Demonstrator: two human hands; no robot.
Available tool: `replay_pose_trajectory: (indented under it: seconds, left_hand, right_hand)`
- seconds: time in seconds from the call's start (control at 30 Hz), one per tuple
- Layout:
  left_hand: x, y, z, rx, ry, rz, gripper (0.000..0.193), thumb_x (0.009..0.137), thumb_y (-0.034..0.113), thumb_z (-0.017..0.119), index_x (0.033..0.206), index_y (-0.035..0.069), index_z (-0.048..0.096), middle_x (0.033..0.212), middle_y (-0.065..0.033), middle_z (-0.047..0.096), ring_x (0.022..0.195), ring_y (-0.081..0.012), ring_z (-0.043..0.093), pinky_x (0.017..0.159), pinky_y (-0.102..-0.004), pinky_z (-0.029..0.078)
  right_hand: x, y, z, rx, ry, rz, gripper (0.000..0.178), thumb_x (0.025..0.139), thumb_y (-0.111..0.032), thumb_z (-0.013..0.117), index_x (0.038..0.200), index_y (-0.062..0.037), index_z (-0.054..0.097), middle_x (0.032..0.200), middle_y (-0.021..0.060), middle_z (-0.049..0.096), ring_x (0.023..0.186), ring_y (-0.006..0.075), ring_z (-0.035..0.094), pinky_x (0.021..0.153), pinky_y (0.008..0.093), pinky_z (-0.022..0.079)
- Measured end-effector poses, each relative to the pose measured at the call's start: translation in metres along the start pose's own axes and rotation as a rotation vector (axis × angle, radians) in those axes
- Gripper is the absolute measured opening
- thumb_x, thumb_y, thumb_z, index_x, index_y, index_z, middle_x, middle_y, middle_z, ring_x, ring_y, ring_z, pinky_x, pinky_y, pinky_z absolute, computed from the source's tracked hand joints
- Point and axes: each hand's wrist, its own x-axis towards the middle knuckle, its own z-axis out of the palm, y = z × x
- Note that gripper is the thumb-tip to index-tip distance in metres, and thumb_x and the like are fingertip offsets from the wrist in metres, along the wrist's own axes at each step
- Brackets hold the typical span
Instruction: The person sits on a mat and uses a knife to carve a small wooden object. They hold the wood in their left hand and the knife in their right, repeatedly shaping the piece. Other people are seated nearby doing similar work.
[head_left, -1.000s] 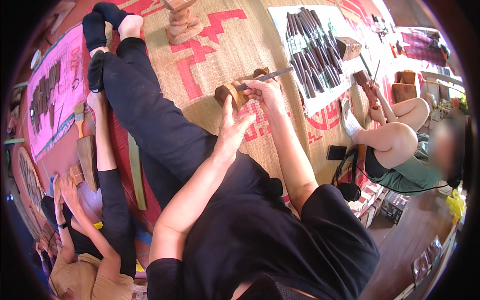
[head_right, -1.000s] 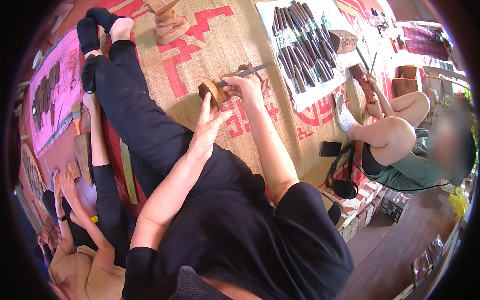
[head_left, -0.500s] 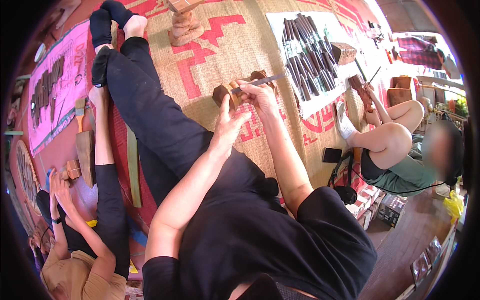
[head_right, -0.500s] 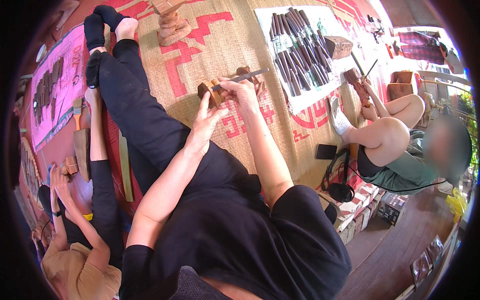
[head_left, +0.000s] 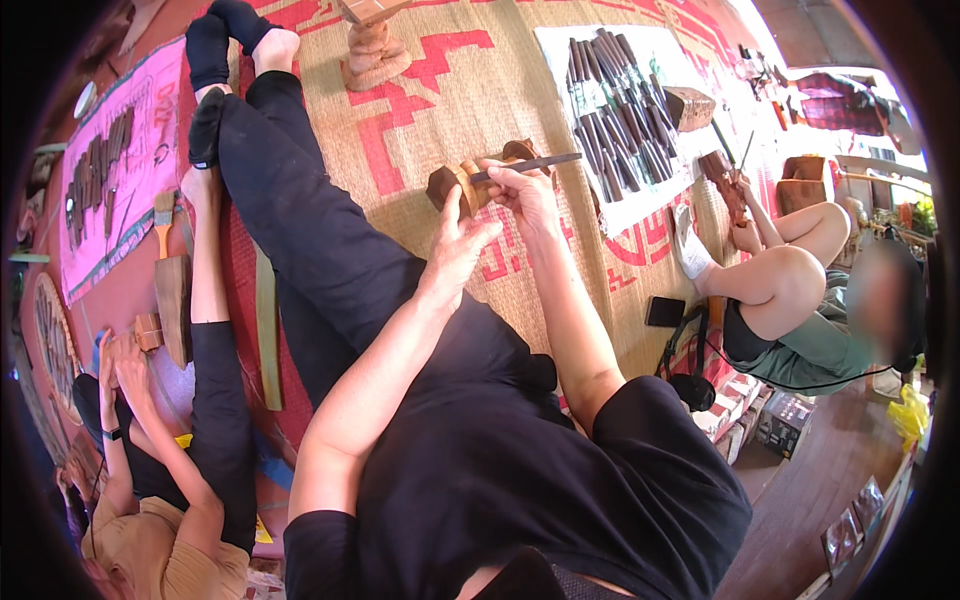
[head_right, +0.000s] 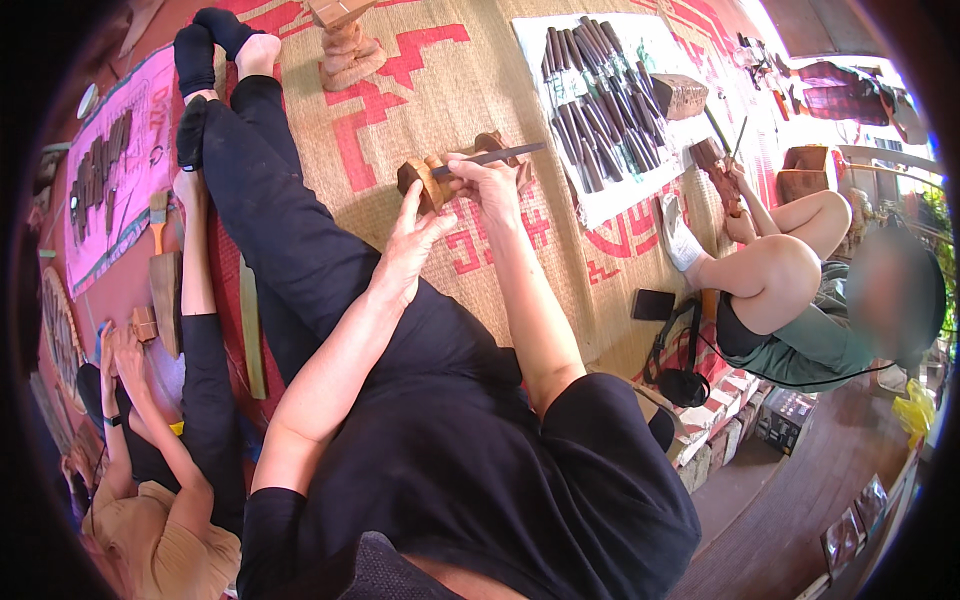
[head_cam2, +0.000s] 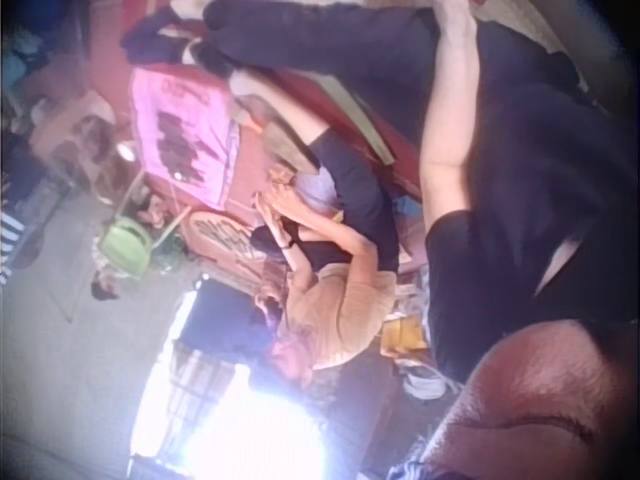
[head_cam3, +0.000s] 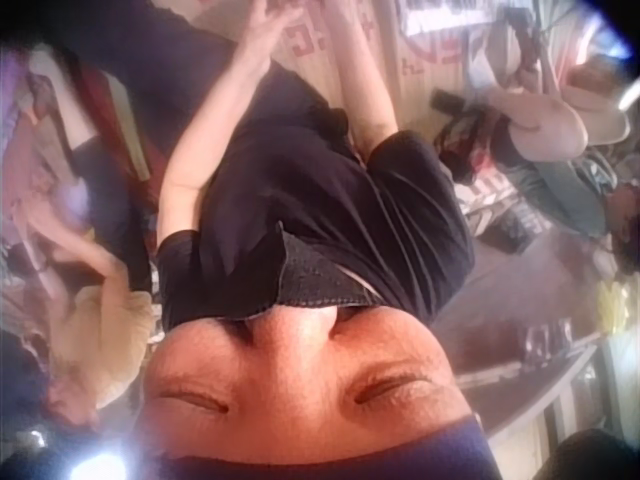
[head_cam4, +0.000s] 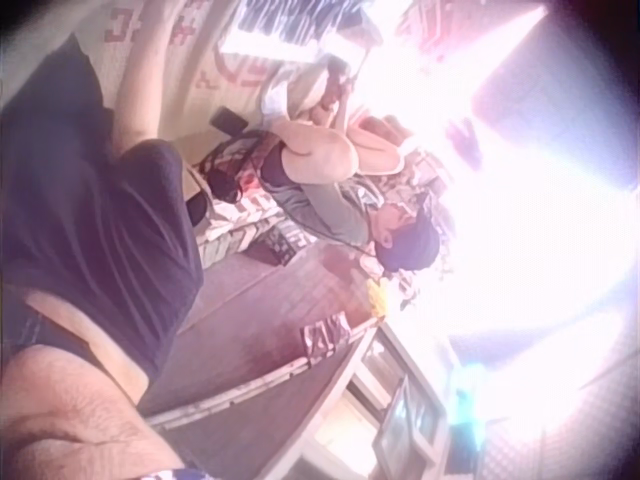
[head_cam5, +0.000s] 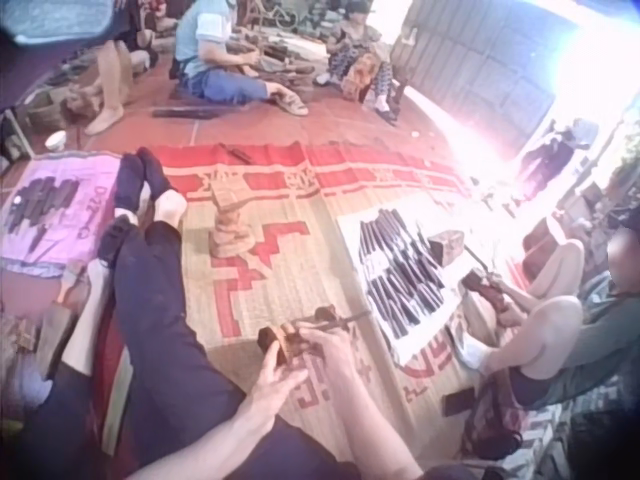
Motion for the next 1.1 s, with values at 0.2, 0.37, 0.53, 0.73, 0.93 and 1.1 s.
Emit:
replay_pose_trajectory:
  seconds: [0.2, 0.37, 0.53, 0.73, 0.93, 1.1]
  left_hand:
    - [-0.004, 0.005, 0.003, -0.057, -0.035, 0.006, 0.084, 0.082, 0.011, 0.064, 0.143, 0.006, 0.008, 0.129, -0.0213, 0.039, 0.117, -0.0201, 0.041, 0.1, -0.0318, 0.031]
    - [-0.005, 0.006, 0.003, -0.049, -0.05, -0.017, 0.082, 0.082, 0.012, 0.064, 0.143, 0.006, 0.01, 0.135, -0.0232, 0.034, 0.124, -0.0225, 0.036, 0.104, -0.0334, 0.027]
    - [-0.009, 0.014, 0.007, -0.044, -0.023, -0.028, 0.081, 0.082, 0.012, 0.063, 0.144, 0.007, 0.01, 0.134, -0.0206, 0.035, 0.124, -0.0223, 0.037, 0.104, -0.0334, 0.028]
    - [-0.003, 0.003, 0.002, -0.098, -0.031, 0.051, 0.085, 0.081, 0.009, 0.063, 0.144, 0.008, 0.006, 0.117, -0.0152, 0.052, 0.104, -0.015, 0.051, 0.092, -0.028, 0.039]
    - [-0.006, 0.007, 0.003, -0.055, -0.034, -0.019, 0.08, 0.082, 0.011, 0.064, 0.143, 0.008, 0.013, 0.131, -0.0176, 0.04, 0.119, -0.0197, 0.042, 0.101, -0.0312, 0.032]
    - [-0.007, 0.008, 0.004, -0.069, -0.035, -0.024, 0.079, 0.082, 0.011, 0.064, 0.143, 0.007, 0.014, 0.13, -0.0174, 0.042, 0.118, -0.0188, 0.043, 0.101, -0.0309, 0.032]
  right_hand:
    - [0.001, 0.005, -0.003, -0.05, 0.069, -0.054, 0.018, 0.076, -0.004, 0.065, 0.094, 0.0016, 0.066, 0.073, 0.0034, 0.065, 0.055, 0.0061, 0.056, 0.053, 0.0171, 0.046]
    - [-0.002, 0.003, -0.001, 0.018, 0.015, -0.042, 0.018, 0.076, -0.003, 0.065, 0.093, 0.0011, 0.066, 0.071, 0.0031, 0.064, 0.054, 0.006, 0.055, 0.051, 0.0166, 0.044]
    - [-0.001, 0.008, -0.008, 0.137, 0.078, -0.103, 0.018, 0.071, -0.004, 0.069, 0.088, -0.0002, 0.067, 0.067, 0.0018, 0.062, 0.05, 0.0067, 0.053, 0.049, 0.0173, 0.043]
    - [-0.008, 0.006, 0.006, 0.039, -0.003, -0.098, 0.016, 0.073, -0.002, 0.066, 0.089, 0.0009, 0.067, 0.072, 0.0052, 0.065, 0.051, 0.0073, 0.054, 0.05, 0.0179, 0.044]
    - [-0.002, 0.003, 0.001, 0.068, -0.009, -0.073, 0.013, 0.074, -0.003, 0.065, 0.087, 0.0008, 0.067, 0.068, 0.0039, 0.064, 0.052, 0.0072, 0.055, 0.05, 0.0182, 0.044]
    - [-0.004, 0.011, 0.004, 0.06, -0.007, -0.105, 0.018, 0.072, -0.003, 0.067, 0.09, 0.0004, 0.067, 0.072, 0.0037, 0.065, 0.054, 0.0071, 0.055, 0.053, 0.0177, 0.044]
